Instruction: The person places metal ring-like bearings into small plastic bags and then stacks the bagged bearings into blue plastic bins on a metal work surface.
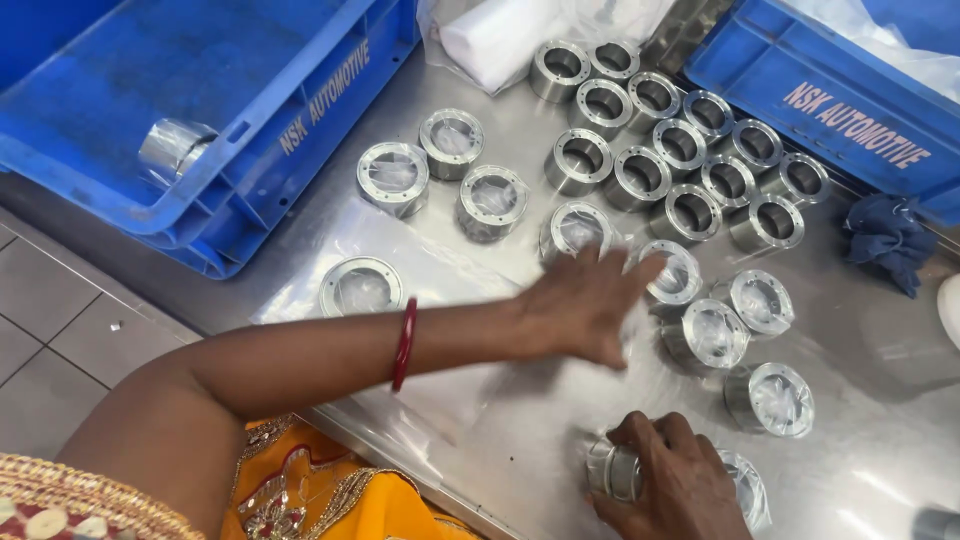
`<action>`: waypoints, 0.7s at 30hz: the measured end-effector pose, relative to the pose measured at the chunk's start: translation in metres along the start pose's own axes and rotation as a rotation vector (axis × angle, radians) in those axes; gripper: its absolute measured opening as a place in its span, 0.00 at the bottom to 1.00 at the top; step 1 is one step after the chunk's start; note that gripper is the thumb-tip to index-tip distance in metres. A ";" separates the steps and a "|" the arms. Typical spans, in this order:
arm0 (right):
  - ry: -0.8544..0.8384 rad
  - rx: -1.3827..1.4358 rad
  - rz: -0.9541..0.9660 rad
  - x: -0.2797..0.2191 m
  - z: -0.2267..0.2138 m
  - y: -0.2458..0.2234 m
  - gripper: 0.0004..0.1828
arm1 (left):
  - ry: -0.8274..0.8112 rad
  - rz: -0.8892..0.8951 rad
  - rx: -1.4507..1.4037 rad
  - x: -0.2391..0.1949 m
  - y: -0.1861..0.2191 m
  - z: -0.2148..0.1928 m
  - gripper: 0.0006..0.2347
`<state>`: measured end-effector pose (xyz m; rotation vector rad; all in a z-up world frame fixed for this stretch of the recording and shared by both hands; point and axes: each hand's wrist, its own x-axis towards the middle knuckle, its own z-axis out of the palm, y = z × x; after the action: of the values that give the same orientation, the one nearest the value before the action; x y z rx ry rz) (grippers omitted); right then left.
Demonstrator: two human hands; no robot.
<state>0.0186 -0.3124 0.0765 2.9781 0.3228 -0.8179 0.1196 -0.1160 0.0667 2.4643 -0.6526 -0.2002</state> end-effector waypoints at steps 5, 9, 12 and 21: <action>-0.122 -0.059 0.047 0.004 -0.007 -0.006 0.40 | 0.176 -0.051 0.224 0.058 -0.048 -0.029 0.41; -0.141 -0.087 -0.013 0.006 -0.006 -0.003 0.38 | -0.008 -0.119 0.287 0.059 -0.042 -0.031 0.42; -0.112 -0.004 0.016 -0.006 -0.021 -0.014 0.38 | 0.021 -0.132 0.196 0.055 -0.043 -0.018 0.35; 0.344 0.322 -0.176 -0.050 0.000 -0.018 0.27 | 0.049 0.259 -0.145 -0.019 -0.003 0.045 0.36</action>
<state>-0.0268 -0.3041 0.1023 3.4343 0.5153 -0.3898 0.0918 -0.1266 0.0275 2.2140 -0.8949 -0.0818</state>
